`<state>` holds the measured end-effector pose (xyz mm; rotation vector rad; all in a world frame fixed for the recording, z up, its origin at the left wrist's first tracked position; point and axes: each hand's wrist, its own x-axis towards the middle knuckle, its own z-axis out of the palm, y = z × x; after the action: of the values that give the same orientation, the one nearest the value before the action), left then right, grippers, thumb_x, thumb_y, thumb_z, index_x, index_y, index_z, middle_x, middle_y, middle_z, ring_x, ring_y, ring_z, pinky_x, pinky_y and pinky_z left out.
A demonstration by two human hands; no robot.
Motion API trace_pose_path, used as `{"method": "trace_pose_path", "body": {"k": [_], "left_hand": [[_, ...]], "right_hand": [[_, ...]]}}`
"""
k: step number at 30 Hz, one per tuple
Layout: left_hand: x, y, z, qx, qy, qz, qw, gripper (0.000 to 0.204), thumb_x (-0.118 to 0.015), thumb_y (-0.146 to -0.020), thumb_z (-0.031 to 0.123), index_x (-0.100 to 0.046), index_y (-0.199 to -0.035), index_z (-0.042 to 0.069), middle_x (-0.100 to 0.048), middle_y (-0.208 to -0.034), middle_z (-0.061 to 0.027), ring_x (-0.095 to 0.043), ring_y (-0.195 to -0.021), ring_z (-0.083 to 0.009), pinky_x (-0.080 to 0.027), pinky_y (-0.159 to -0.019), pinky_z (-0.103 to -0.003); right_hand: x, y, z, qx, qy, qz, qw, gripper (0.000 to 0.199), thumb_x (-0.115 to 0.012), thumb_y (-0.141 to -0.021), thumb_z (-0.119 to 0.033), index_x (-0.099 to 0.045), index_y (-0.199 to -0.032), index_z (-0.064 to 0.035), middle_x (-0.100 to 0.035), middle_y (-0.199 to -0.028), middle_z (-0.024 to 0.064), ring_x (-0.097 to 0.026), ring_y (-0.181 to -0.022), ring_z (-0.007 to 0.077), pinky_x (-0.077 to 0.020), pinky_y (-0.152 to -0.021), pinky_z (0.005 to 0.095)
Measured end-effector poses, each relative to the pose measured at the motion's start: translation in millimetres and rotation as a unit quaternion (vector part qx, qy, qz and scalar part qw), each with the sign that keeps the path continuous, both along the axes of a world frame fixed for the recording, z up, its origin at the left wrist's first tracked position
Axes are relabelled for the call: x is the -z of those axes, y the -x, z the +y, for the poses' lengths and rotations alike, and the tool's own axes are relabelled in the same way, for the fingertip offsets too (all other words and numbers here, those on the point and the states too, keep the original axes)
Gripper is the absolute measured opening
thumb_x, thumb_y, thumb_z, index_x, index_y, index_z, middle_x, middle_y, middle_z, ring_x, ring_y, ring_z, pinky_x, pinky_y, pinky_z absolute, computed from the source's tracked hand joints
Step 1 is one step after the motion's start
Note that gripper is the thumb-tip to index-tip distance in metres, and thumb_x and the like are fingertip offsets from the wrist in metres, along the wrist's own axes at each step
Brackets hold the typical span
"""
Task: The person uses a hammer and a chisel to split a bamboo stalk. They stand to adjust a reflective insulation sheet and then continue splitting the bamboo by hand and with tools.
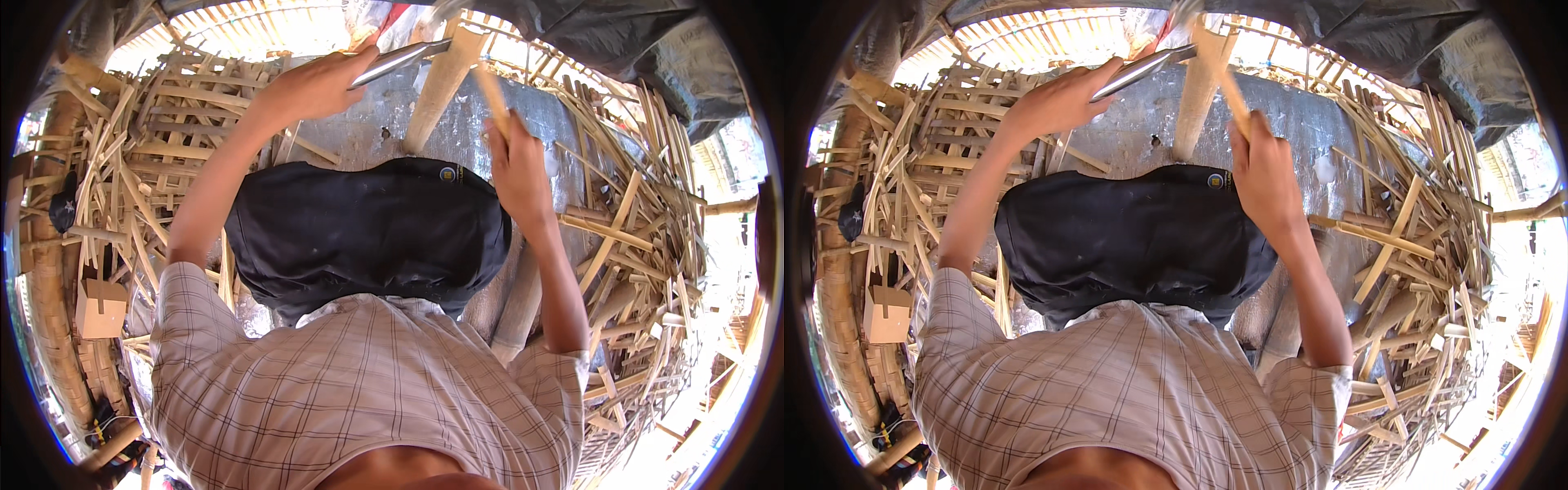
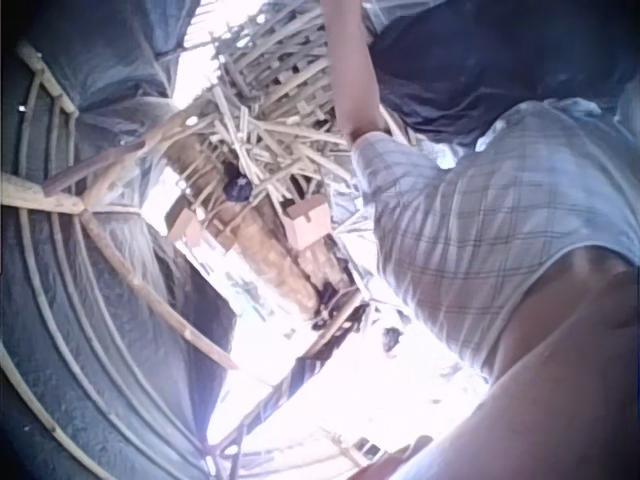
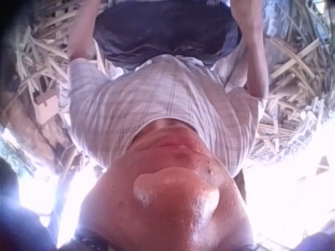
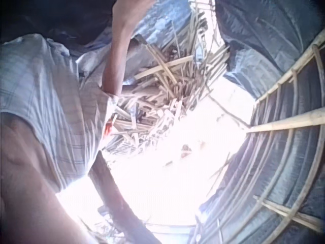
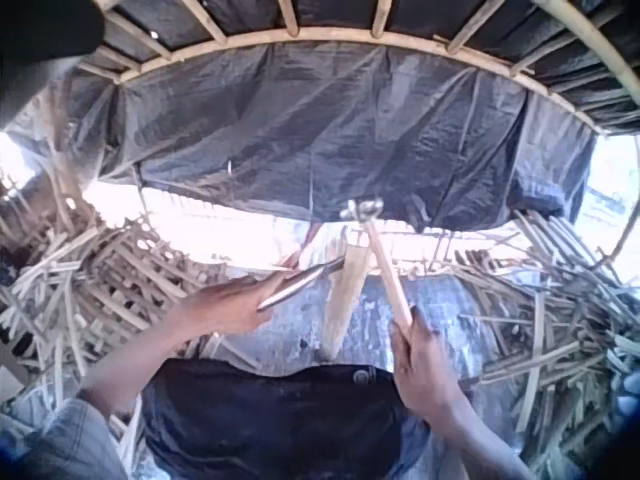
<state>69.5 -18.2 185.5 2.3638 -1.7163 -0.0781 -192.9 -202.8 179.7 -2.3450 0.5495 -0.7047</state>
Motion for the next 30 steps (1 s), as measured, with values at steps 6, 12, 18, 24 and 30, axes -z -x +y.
{"method": "trace_pose_path", "body": {"k": [6,12,18,24,30], "left_hand": [[-0.1,6.6,9.5,-0.018,-0.018,0.040,0.999,0.068,-0.060,-0.097,0.015,-0.029,-0.157,0.017,-0.065,-0.097,-0.0234,-0.066,-0.094,-0.0412,-0.050,-0.081,-0.051],[10.4,2.2,11.3,0.011,0.019,0.023,0.999,0.088,-0.060,-0.096,0.010,-0.009,-0.164,0.031,-0.062,-0.089,-0.0214,-0.066,-0.087,-0.0377,-0.050,-0.078,-0.049],[9.0,1.7,8.0,0.001,-0.007,0.008,1.000,0.091,-0.059,-0.095,0.009,-0.005,-0.165,0.032,-0.063,-0.090,-0.0214,-0.066,-0.084,-0.0389,-0.050,-0.079,-0.050],[-9.4,19.2,4.9,0.020,-0.016,0.027,0.999,0.042,-0.059,-0.090,0.005,-0.045,-0.130,0.003,-0.064,-0.095,-0.0260,-0.069,-0.096,-0.0431,-0.054,-0.080,-0.054],[5.7,-0.7,18.6,-0.029,-0.037,0.038,0.998,0.065,-0.058,-0.093,0.007,-0.029,-0.151,0.016,-0.063,-0.103,-0.0266,-0.067,-0.096,-0.0415,-0.051,-0.083,-0.051]], "right_hand": [[-69.5,9.5,33.5,0.018,0.017,0.025,0.999,0.020,-0.058,-0.105,-0.016,-0.055,-0.101,0.0039,-0.053,-0.062,0.0225,-0.041,-0.047,0.0311,-0.0365,-0.048,0.0395],[-33.1,12.3,43.4,0.045,0.054,-0.004,0.998,0.019,-0.055,-0.106,-0.014,-0.056,-0.101,0.0046,-0.056,-0.064,0.0242,-0.059,-0.054,0.0427,-0.0421,-0.050,0.0452],[-62.5,27.2,34.0,0.052,0.064,0.088,0.993,0.030,-0.057,-0.106,-0.020,-0.055,-0.088,0.0040,-0.052,-0.061,0.0208,-0.055,-0.052,0.0326,-0.0415,-0.053,0.0446],[-12.9,15.8,33.0,0.110,0.013,-0.014,0.994,0.028,-0.059,-0.105,-0.021,-0.054,-0.094,0.0043,-0.051,-0.061,0.0219,-0.047,-0.048,0.0318,-0.0401,-0.050,0.0444],[-52.2,31.3,43.9,0.038,0.004,0.099,0.994,0.026,-0.058,-0.105,-0.021,-0.057,-0.097,0.0042,-0.055,-0.062,0.0226,-0.055,-0.049,0.0331,-0.0413,-0.050,0.0449]]}}
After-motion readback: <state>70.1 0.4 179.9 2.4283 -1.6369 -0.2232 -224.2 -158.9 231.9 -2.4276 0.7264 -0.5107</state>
